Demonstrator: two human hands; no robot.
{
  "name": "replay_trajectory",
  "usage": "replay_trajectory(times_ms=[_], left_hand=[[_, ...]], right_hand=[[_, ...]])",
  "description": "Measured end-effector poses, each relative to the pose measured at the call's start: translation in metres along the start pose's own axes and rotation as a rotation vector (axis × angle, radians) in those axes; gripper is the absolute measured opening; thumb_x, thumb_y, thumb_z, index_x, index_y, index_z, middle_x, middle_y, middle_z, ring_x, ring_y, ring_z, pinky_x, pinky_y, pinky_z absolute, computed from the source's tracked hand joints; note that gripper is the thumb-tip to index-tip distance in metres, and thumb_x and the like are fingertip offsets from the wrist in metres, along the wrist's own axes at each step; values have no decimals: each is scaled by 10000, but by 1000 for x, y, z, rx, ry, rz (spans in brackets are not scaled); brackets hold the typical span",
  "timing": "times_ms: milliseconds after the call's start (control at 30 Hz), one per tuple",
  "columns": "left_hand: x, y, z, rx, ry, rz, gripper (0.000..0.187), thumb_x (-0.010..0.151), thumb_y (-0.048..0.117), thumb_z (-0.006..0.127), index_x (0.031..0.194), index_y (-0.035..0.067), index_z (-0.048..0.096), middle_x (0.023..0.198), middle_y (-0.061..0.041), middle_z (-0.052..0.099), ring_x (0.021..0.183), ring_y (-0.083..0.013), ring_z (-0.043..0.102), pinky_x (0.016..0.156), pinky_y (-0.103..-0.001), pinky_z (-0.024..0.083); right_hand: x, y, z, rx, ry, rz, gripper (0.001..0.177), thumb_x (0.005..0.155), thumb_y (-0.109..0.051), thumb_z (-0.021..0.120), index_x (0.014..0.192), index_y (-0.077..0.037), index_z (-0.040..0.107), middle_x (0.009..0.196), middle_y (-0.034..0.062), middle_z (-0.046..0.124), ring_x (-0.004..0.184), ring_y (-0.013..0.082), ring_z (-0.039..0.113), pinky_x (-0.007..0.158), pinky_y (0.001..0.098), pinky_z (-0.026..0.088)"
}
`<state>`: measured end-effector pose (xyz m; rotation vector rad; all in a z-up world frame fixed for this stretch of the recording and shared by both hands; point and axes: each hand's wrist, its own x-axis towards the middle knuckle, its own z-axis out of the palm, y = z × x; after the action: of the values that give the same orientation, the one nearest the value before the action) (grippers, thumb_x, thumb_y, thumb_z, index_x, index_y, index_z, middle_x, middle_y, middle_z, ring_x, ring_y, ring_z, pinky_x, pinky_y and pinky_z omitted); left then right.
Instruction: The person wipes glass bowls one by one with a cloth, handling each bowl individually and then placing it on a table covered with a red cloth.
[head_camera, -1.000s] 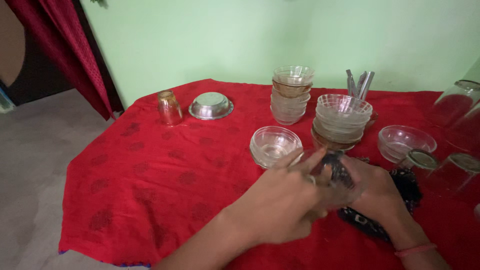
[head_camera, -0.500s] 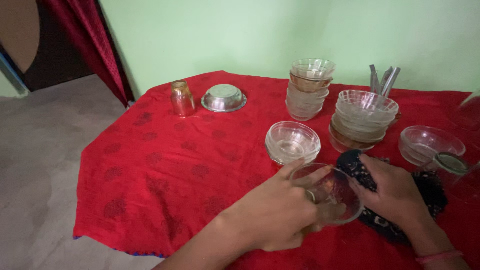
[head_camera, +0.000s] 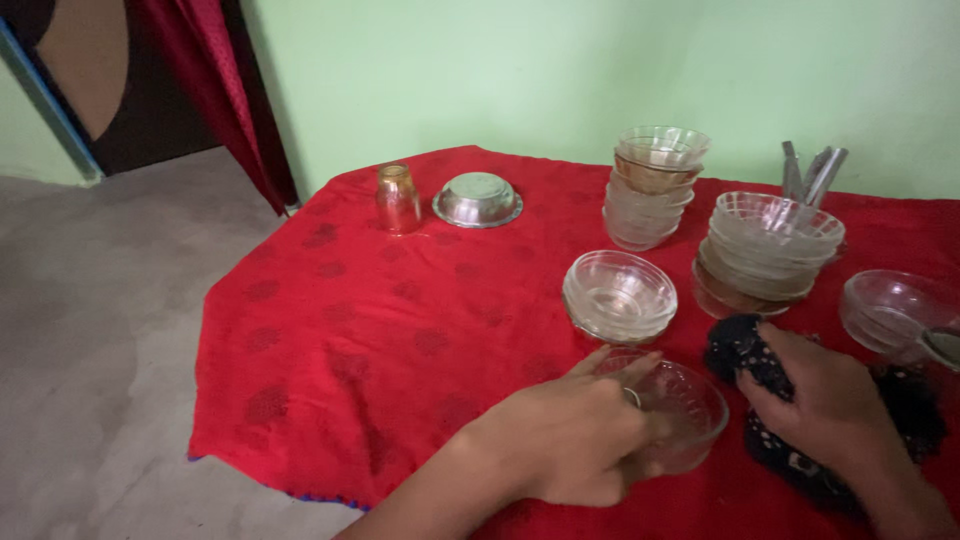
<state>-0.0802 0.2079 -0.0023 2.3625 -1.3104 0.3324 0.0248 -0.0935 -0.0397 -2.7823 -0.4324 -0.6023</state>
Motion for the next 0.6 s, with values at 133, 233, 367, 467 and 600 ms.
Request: replay_trajectory(times_ms=[133, 233, 367, 467, 600], left_hand=[[0, -1, 2, 53, -59, -48, 401, 949, 280, 585, 1302, 112, 677, 1087, -210, 743, 1414, -493, 461, 1239, -605, 270], [-3, -1, 5, 38, 45, -20, 389, 921, 292, 602, 1260, 141, 716, 1162, -243, 715, 1428, -498, 470, 1268, -603, 267], [-5, -2, 2, 158, 113, 5, 455, 773, 449, 693, 1119, 165, 773, 1238, -224, 710, 1424, -457, 429, 1154, -704, 221], [-9, -1, 1, 184, 28, -45, 544, 688, 491, 761, 1108, 146, 774, 1110, -207, 731, 1465, -437, 340, 1089, -755, 192], [-11, -6, 2, 127, 75, 4, 397, 772, 409, 729, 1000, 89, 788, 987, -175, 751, 1544, -438, 384, 1170, -601, 368]], right_hand=[[1, 4, 3, -50, -7, 0, 628, 790, -346, 795, 1323, -69, 614, 1067, 160, 740, 979, 348, 728, 840, 433, 582], [2, 9, 4, -12, -1, -44, 656, 765, -353, 790, 1327, -70, 603, 1100, 166, 730, 982, 345, 724, 836, 428, 581], [5, 11, 8, -77, -121, 61, 650, 800, -381, 782, 1360, -111, 592, 1078, 140, 744, 967, 303, 754, 857, 410, 591], [5, 8, 7, -98, -152, 89, 629, 799, -380, 756, 1361, -144, 604, 1056, 114, 752, 952, 285, 758, 853, 392, 597], [9, -1, 1, -158, -249, 139, 540, 815, -387, 743, 1292, -168, 616, 1036, 87, 748, 938, 249, 765, 844, 382, 604]])
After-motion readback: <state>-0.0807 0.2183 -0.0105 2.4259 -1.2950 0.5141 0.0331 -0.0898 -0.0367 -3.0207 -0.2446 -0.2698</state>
